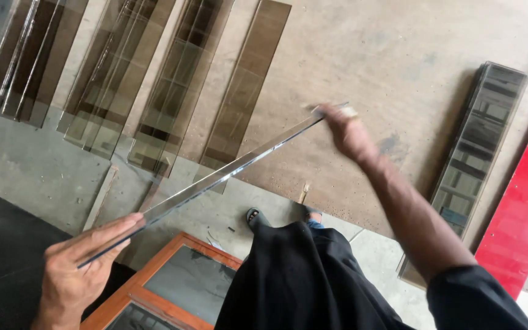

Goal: Sanding the sharp edges of glass panels using sandpaper

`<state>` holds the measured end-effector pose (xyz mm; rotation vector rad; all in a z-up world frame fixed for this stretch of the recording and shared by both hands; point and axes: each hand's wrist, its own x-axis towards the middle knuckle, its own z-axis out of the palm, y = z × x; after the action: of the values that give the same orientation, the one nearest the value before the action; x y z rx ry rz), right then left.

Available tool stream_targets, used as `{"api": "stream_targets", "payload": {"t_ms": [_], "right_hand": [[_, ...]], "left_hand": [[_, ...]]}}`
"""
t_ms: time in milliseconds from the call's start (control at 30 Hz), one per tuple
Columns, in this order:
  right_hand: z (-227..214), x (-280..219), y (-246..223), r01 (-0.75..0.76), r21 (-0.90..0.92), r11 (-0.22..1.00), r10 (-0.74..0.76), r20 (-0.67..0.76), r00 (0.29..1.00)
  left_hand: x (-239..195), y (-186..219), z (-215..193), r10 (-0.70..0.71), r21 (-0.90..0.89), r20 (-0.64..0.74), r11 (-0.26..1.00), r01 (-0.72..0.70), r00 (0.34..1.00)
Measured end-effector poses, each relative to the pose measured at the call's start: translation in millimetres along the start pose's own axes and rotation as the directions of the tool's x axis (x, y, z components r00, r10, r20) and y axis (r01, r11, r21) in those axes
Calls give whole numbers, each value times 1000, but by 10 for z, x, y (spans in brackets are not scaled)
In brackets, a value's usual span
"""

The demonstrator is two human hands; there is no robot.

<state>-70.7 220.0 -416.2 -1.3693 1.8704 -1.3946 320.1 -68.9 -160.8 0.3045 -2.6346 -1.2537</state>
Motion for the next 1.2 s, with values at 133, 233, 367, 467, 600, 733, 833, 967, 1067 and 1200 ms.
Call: {"api": "stream_targets", "payload": {"t_ms": [133, 233, 367, 467, 600, 733, 833, 967, 1067, 1200], "right_hand": [[-308, 108, 235, -104, -325, 940, 36, -209, 977], [-387, 106, 546, -258, -253, 932, 214, -190, 958], [-453, 21, 800, -285, -295, 912, 245, -166, 955], [158, -41, 539, -207, -180, 962, 210, 2, 978], [8, -40, -434, 177, -110, 978, -167, 96, 981], [-64, 36, 148, -8, -231, 973, -26, -143, 989], [632, 47, -1095, 1, -161, 987, -9, -48, 999], [1459, 179, -2491, 370, -232, 900, -387, -32, 921], [1203, 211, -1336, 86, -378, 922, -143, -126, 982], [1973, 421, -2562, 29, -668, 744, -161, -137, 977]], "left_hand": [[48, 205, 78, -10, 176, -42, 984, 17, 999], [-10, 272, 112, -82, 140, -49, 986, 88, 995], [9, 476, 185, -125, 201, -59, 970, 134, 990], [-116, 299, 147, -112, 47, -26, 992, 113, 993], [-105, 275, 216, -17, 129, -25, 991, 21, 1000], [-124, 84, 171, 130, 224, -53, 968, -115, 990], [-199, -79, 132, 181, 168, -32, 970, -173, 983], [-236, -214, 189, 170, 60, -174, 985, -162, 970], [-294, -424, 158, 161, 24, -178, 987, -160, 971], [-429, -702, 135, 158, 5, -170, 987, -160, 973]]}}
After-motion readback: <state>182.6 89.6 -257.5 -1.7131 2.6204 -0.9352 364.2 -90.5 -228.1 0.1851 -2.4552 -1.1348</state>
